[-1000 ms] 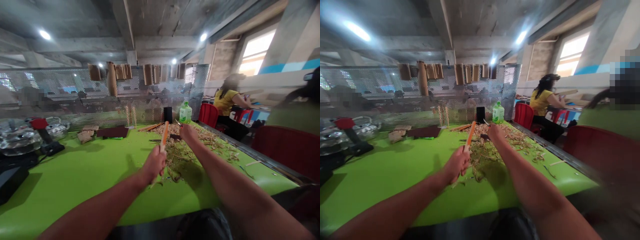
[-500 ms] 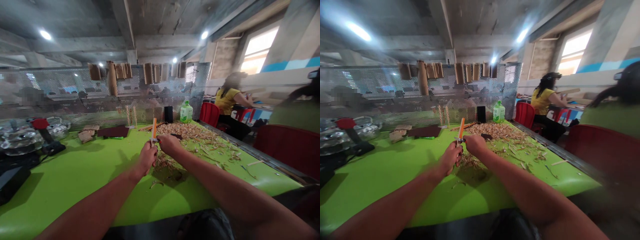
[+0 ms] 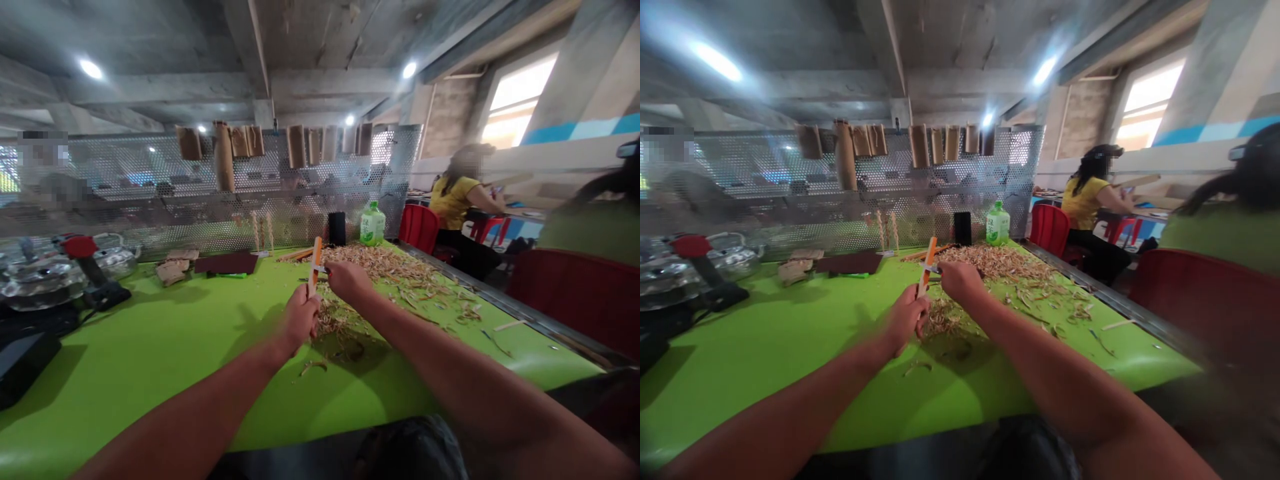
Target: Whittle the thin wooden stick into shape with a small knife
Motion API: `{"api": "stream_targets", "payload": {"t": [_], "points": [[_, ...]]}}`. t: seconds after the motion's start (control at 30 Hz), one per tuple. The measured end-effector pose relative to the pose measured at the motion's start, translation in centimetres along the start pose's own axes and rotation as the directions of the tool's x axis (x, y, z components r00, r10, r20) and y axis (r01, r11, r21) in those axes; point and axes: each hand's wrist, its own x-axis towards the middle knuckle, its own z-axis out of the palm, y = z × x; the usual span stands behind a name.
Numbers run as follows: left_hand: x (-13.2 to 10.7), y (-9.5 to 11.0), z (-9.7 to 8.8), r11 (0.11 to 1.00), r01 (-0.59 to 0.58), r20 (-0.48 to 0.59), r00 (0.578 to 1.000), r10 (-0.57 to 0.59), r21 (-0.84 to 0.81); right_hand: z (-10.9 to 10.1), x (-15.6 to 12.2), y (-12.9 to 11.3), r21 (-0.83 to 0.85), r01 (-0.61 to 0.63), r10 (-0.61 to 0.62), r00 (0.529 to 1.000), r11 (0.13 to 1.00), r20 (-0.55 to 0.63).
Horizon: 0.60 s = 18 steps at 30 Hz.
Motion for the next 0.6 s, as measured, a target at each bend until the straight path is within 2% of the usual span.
{"api": "stream_targets", "payload": {"t": [0.17, 0.37, 0.6], "points": [[0.4, 0.4, -0.7, 1.000, -0.009, -0.009, 1.000, 0.009, 0.027, 0.3, -0.3, -1.0, -0.045, 0.053, -0.053, 0.999, 0.998, -0.004], [-0.3, 0.6, -0.3, 1.000, 0.014, 0.006, 1.000, -0.014, 0.021, -0.1, 0.0, 0.0, -0.059, 0.041, -0.045, 0.996, 0.997, -0.071], [-1.3, 0.9, 0.6, 0.995, 0.075, 0.108, 0.991, -0.081, 0.058, -0.1, 1.7, 2.7, -0.054, -0.148, 0.141, 0.983, 0.987, -0.115]]}}
